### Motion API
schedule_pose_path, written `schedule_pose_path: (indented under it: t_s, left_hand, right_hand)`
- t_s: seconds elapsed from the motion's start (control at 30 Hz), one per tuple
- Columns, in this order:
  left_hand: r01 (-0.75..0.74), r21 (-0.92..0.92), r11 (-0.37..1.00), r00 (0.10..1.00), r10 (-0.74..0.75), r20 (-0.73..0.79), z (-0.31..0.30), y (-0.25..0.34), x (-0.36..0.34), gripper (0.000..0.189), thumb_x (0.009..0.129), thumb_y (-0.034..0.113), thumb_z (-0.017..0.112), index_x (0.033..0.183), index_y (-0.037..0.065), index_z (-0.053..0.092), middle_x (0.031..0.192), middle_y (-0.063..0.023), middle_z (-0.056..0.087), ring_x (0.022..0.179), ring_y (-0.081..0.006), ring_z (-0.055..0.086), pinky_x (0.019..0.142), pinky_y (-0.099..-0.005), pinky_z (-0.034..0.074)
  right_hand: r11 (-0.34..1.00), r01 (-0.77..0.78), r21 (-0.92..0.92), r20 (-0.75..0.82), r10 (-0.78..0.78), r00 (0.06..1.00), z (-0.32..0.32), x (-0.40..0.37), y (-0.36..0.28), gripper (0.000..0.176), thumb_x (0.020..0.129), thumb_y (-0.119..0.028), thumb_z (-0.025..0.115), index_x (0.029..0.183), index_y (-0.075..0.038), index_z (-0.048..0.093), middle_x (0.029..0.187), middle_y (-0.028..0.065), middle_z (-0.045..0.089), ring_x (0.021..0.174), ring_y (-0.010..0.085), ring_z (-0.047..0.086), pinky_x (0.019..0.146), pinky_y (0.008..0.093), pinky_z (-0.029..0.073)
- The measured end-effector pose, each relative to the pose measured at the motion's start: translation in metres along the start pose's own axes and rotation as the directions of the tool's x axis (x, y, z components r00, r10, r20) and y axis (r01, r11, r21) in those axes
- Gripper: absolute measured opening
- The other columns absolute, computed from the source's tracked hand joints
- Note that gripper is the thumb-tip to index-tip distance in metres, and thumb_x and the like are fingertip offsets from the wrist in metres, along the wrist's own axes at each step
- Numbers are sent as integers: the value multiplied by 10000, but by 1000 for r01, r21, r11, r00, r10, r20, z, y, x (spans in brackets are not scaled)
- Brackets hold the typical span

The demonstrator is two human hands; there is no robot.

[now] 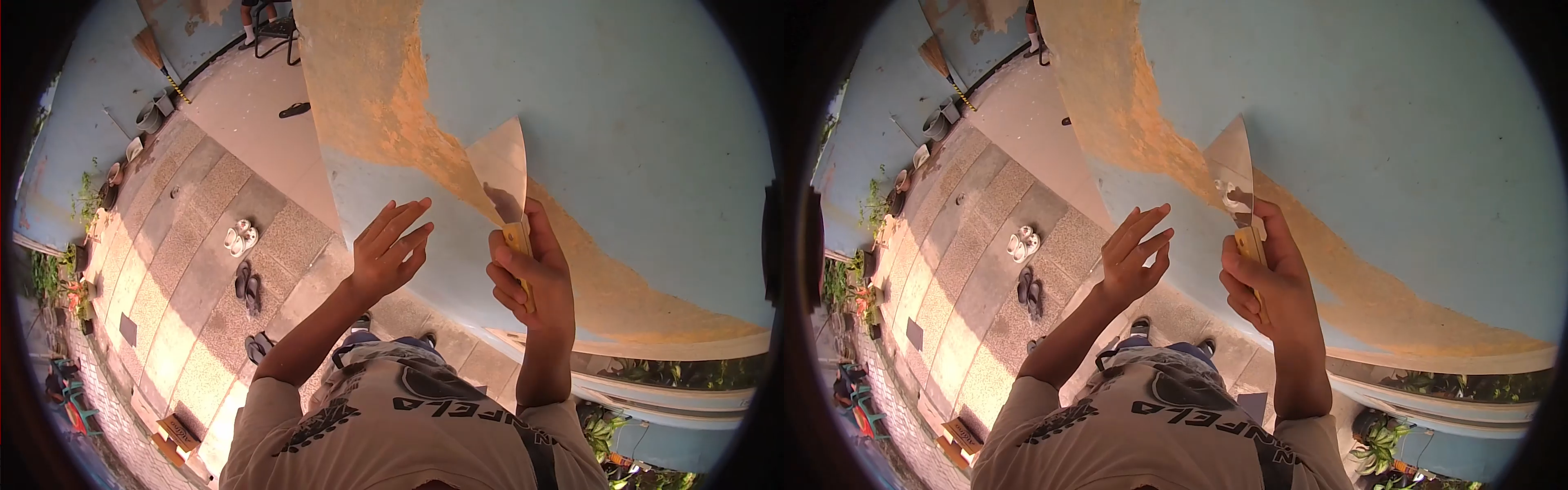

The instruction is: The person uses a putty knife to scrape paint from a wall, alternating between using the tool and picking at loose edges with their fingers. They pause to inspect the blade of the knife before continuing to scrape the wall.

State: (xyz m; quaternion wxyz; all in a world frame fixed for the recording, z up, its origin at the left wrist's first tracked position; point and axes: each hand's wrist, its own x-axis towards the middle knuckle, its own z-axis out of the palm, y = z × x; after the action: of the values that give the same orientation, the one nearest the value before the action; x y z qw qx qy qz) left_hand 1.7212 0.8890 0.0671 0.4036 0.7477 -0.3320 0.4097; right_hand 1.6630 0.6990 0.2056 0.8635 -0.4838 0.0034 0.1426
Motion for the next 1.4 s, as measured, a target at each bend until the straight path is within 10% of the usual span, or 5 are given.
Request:
schedule_pose_path:
  t_s: [0.47, 0.67, 1.0, 1.17, 1.4]
  left_hand:
    - [74, -126, 989, 997, -69, 42, -48, -23, -42, 310, 719, -71, 632, 1001, 57, 623, 1147, -142, 674, 986, -288, 690, 958, -497, 518]
    - [9, -152, 988, 1000, -6, 15, -58, -10, -40, 289, 752, -91, 611, 1006, 45, 618, 1117, -160, 681, 979, -294, 698, 973, -489, 508]
    - [193, -259, 946, 981, -179, 77, -44, 11, -52, 287, 779, -96, 622, 1030, 42, 600, 1140, -147, 668, 954, -295, 694, 940, -447, 530]
    - [718, -561, 412, 695, -461, 551, -3, 39, -50, 272, 1005, 100, 510, 1267, 31, 538, 1225, -115, 616, 1059, -199, 637, 968, -367, 497]
    - [678, -696, -235, 578, -415, 703, 54, 84, -17, 417, 1062, 383, 379, 1233, 40, 543, 1164, -96, 634, 1078, -197, 599, 949, -391, 487]
  right_hand:
    - [996, 75, 39, 84, -78, 993, 25, 66, 24, 465, 918, -9, 578, 1335, -156, 434, 735, -3, 461, 438, 34, 332, 335, 171, 235]
    - [943, -323, -79, -33, 322, 946, 17, 102, 126, 563, 912, -24, 593, 1420, -133, 374, 712, 20, 501, 510, 74, 406, 427, 245, 283]
    - [989, -133, 62, 3, 133, 991, -9, 2, 108, 466, 934, -31, 589, 1350, -145, 413, 762, 4, 493, 457, 42, 349, 351, 179, 252]
    - [997, 28, 70, -22, -27, 999, -23, -34, 89, 452, 944, -67, 606, 1340, -164, 409, 760, -5, 508, 451, 43, 361, 344, 187, 255]
    - [987, 65, 147, 32, -71, 997, -48, -67, 71, 448, 937, -22, 554, 1326, -177, 395, 820, 35, 489, 438, 66, 368, 346, 187, 280]
